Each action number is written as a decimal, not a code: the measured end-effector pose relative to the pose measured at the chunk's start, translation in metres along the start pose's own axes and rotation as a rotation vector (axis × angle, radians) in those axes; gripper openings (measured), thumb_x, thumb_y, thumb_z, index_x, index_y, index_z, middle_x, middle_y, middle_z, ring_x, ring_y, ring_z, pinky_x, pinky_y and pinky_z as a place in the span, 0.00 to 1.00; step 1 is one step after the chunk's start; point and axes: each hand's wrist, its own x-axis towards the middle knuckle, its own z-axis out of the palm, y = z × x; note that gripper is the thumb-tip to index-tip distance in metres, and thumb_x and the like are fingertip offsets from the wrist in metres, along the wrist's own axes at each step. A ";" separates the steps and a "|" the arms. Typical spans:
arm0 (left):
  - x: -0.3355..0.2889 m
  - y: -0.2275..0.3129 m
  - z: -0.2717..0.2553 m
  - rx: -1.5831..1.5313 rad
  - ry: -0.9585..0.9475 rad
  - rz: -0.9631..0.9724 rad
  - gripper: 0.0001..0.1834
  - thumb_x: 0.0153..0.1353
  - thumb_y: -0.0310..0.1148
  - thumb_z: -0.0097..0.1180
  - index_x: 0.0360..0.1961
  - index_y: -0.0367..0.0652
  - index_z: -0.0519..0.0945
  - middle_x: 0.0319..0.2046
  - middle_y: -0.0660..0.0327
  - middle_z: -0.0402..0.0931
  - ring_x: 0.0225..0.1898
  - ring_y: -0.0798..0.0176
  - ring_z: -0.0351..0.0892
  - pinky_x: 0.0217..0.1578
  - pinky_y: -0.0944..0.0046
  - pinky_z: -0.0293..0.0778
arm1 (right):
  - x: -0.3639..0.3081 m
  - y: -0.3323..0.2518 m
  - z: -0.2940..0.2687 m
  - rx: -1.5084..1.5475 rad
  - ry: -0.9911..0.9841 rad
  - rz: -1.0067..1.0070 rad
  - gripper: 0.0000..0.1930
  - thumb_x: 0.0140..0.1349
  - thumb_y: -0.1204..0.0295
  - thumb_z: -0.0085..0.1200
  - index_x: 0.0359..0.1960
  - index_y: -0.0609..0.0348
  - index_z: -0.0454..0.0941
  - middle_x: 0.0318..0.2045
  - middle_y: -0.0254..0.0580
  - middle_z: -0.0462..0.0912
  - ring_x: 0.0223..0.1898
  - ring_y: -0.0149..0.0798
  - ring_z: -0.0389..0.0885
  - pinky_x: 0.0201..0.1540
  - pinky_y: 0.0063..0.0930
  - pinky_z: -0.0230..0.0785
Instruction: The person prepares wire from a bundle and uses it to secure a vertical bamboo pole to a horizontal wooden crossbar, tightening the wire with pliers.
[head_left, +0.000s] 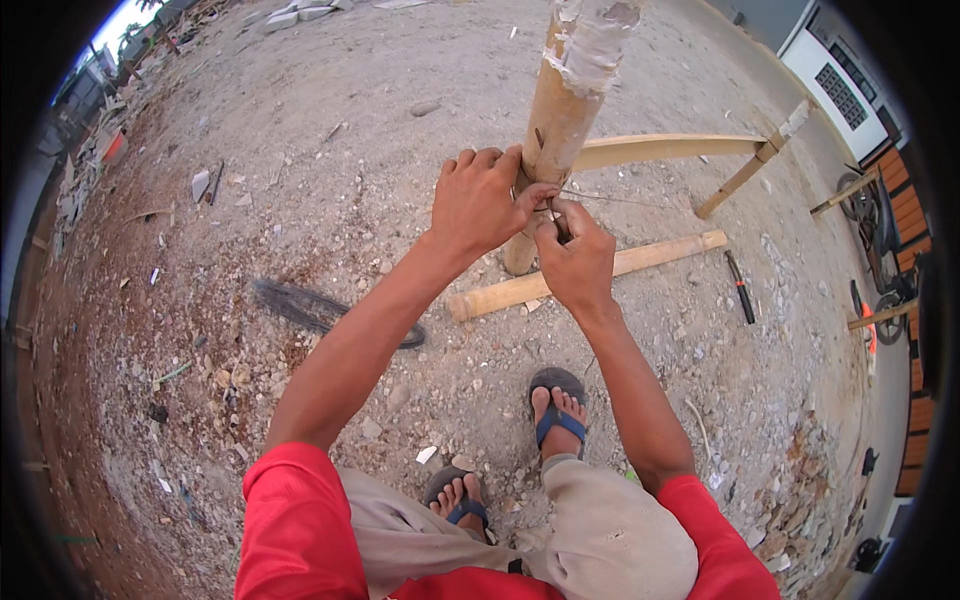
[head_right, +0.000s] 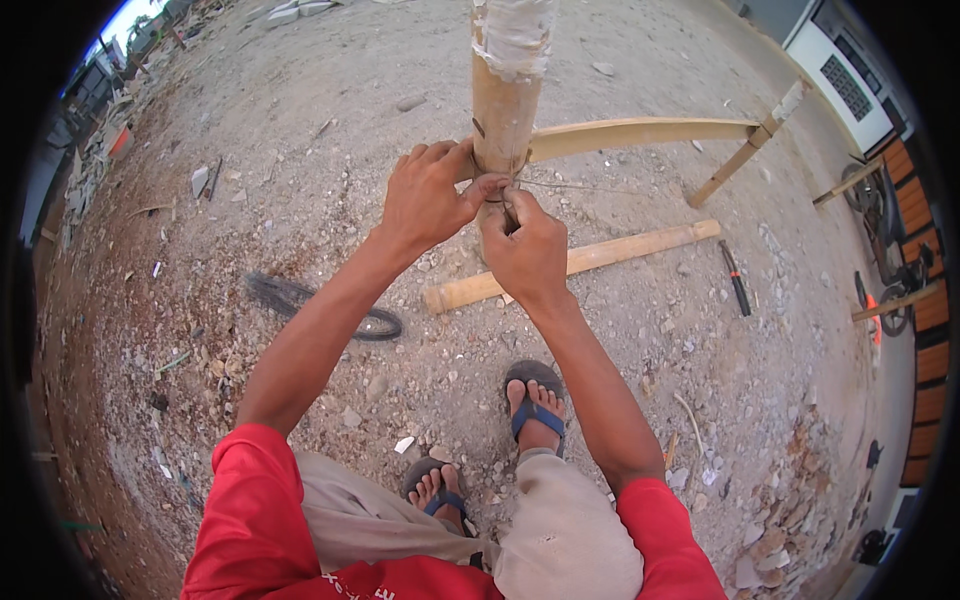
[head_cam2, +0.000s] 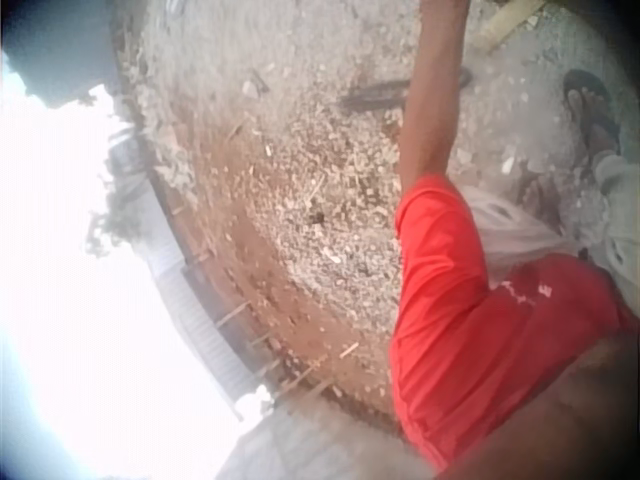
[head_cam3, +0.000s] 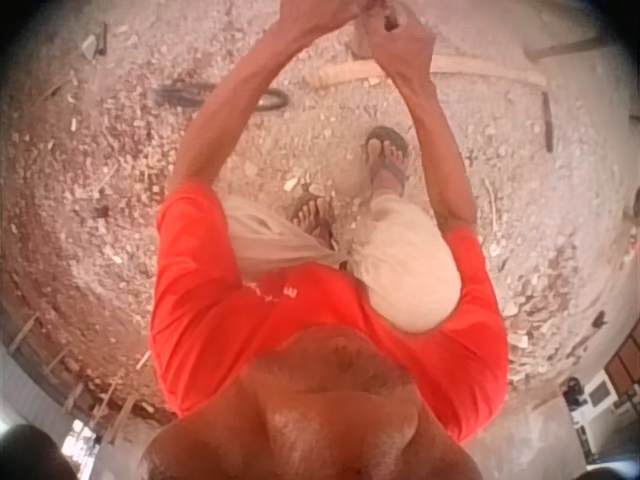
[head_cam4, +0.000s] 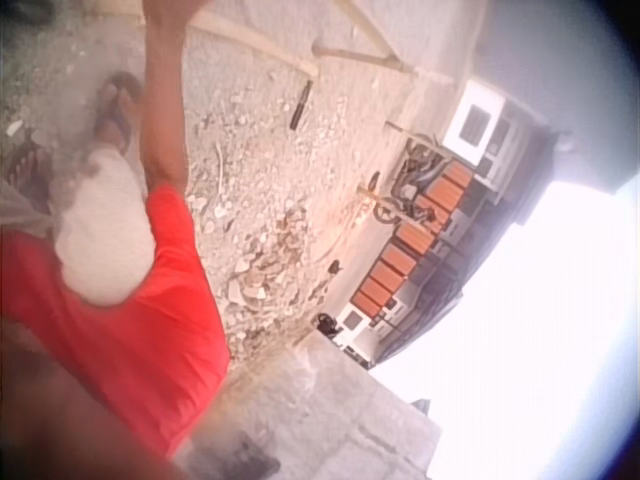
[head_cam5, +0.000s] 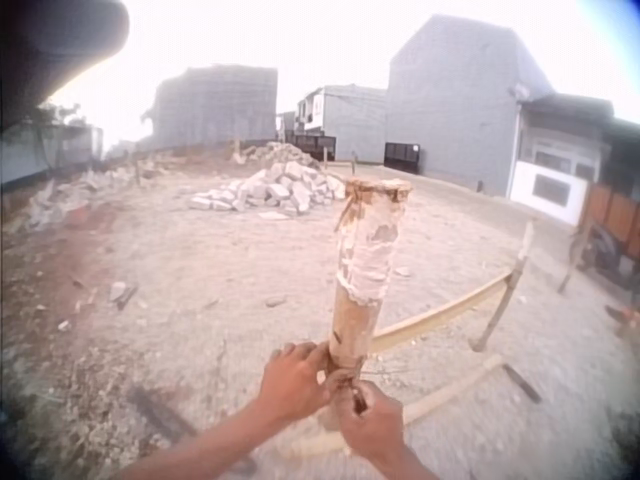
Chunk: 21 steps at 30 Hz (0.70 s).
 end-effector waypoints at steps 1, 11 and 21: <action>-0.001 -0.002 -0.001 0.002 -0.001 -0.008 0.32 0.56 0.55 0.64 0.50 0.37 0.81 0.39 0.50 0.83 0.43 0.47 0.80 0.44 0.51 0.74 | 0.002 0.001 -0.006 -0.211 -0.085 -0.137 0.05 0.61 0.71 0.59 0.31 0.60 0.80 0.16 0.37 0.76 0.17 0.40 0.75 0.22 0.33 0.66; -0.003 -0.003 0.004 0.013 -0.008 -0.015 0.31 0.56 0.58 0.63 0.44 0.40 0.82 0.37 0.52 0.83 0.42 0.49 0.81 0.43 0.51 0.74 | 0.020 0.003 -0.025 -0.464 -0.070 -0.517 0.05 0.56 0.72 0.62 0.34 0.54 0.80 0.42 0.38 0.80 0.44 0.48 0.79 0.44 0.43 0.73; -0.007 -0.009 0.012 0.043 0.055 -0.007 0.29 0.56 0.59 0.61 0.42 0.42 0.84 0.36 0.54 0.84 0.42 0.50 0.81 0.43 0.50 0.74 | 0.016 -0.017 -0.015 -0.257 -0.122 0.144 0.09 0.67 0.69 0.54 0.35 0.64 0.80 0.28 0.46 0.84 0.28 0.42 0.84 0.31 0.34 0.75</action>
